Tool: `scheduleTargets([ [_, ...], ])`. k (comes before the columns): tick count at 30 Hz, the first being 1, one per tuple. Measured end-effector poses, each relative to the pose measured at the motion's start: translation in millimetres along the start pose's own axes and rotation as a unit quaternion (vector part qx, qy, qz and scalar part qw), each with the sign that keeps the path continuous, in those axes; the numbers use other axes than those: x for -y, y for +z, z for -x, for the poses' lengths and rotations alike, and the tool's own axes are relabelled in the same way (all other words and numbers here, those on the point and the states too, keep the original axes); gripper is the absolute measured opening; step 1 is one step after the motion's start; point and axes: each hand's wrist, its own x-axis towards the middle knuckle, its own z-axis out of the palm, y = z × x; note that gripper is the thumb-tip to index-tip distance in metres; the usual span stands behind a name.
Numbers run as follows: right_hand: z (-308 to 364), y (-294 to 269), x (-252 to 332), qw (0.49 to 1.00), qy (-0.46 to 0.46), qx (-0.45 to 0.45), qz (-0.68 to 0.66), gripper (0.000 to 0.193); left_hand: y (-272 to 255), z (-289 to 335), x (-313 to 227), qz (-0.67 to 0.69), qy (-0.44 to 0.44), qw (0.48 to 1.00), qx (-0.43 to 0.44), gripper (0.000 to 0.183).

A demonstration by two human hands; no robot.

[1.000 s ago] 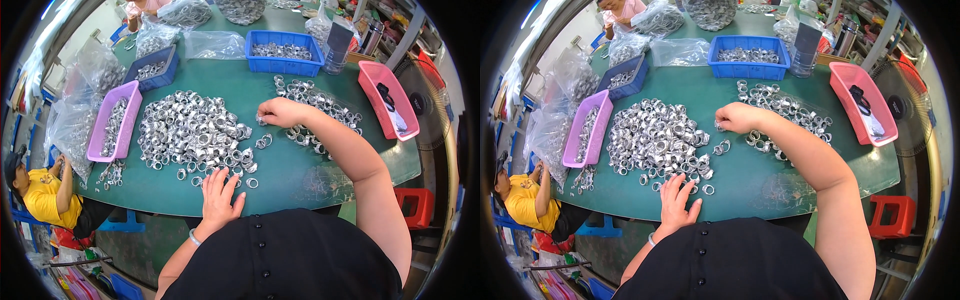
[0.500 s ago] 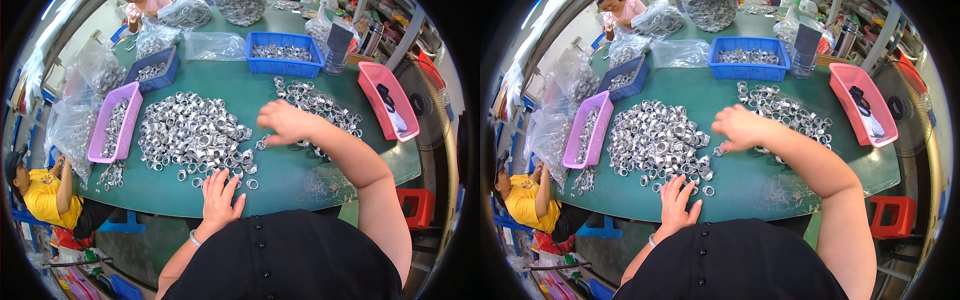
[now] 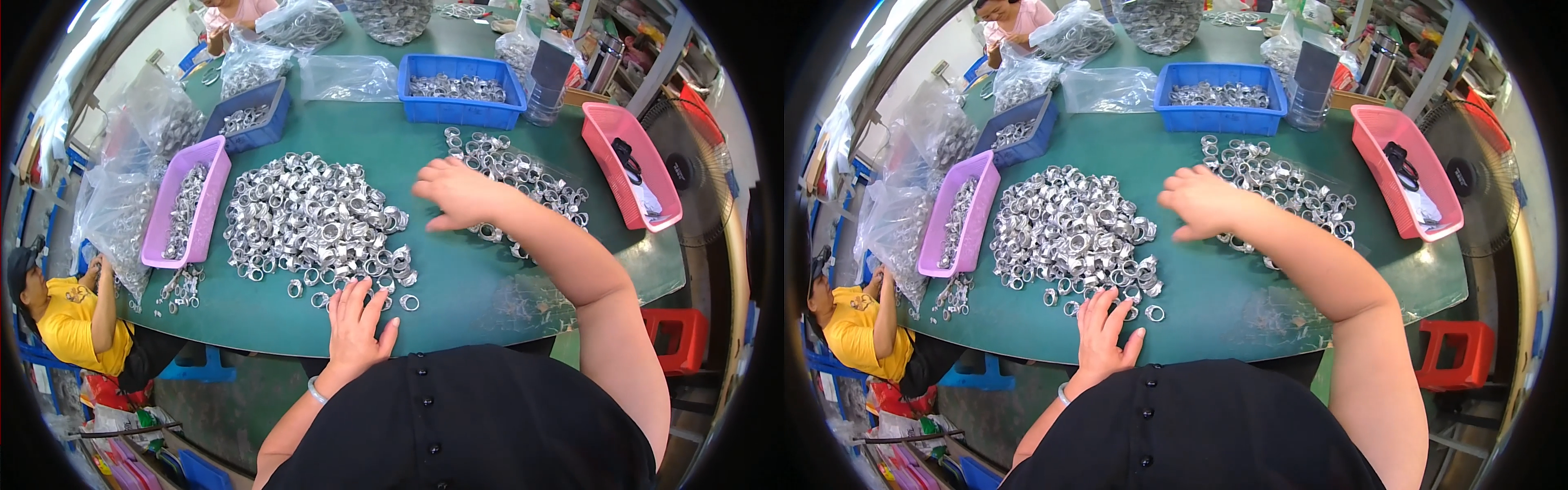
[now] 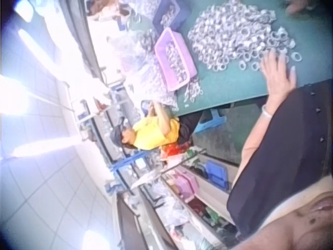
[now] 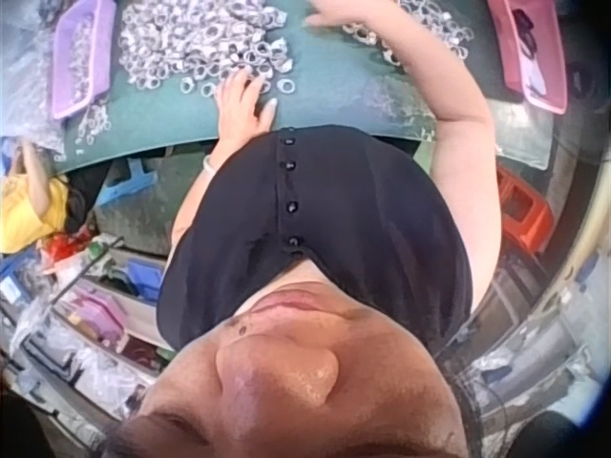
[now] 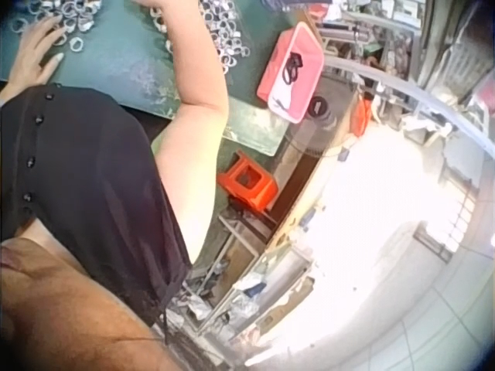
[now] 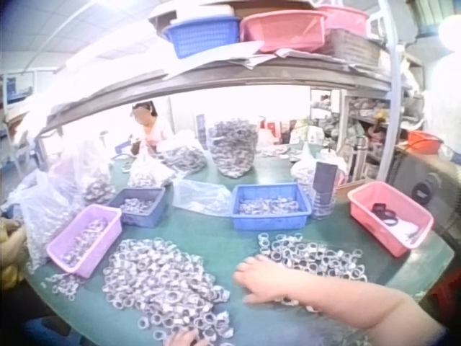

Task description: The person sorts through a large pile of metal rings on a table, picking them up individually or in small groups and placing them into a separate pile.

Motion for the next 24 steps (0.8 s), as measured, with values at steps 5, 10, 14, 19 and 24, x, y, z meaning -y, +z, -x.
scheduleTargets([
  [5,-33.6,27.8,15.2,0.991,-0.027,-0.025,-0.13,0.049,-1.1,-1.1,-1.2,-0.001,-0.002,1.0,0.007,0.047],
  [10,-38.1,30.1,4.5,0.979,-0.019,-0.008,-0.202,0.034,-0.6,-0.8,-0.8,0.005,-0.002,1.0,0.003,0.047],
  [14,-29.5,22.2,-1.1,0.982,0.02,0.021,-0.189,0.023,0.6,1.0,0.9,0.003,0.0,1.0,0.002,0.047],
  [19,-8.4,5.8,-10.6,0.99,0.076,0.106,-0.056,0.031,0.7,0.1,0.7,0.007,0.001,1.0,0.002,0.048],
  [24,2.8,-12.4,-19.1,0.968,0.099,0.228,0.0,0.027,0.9,-0.7,0.0,0.009,0.004,1.0,0.002,0.048],
])
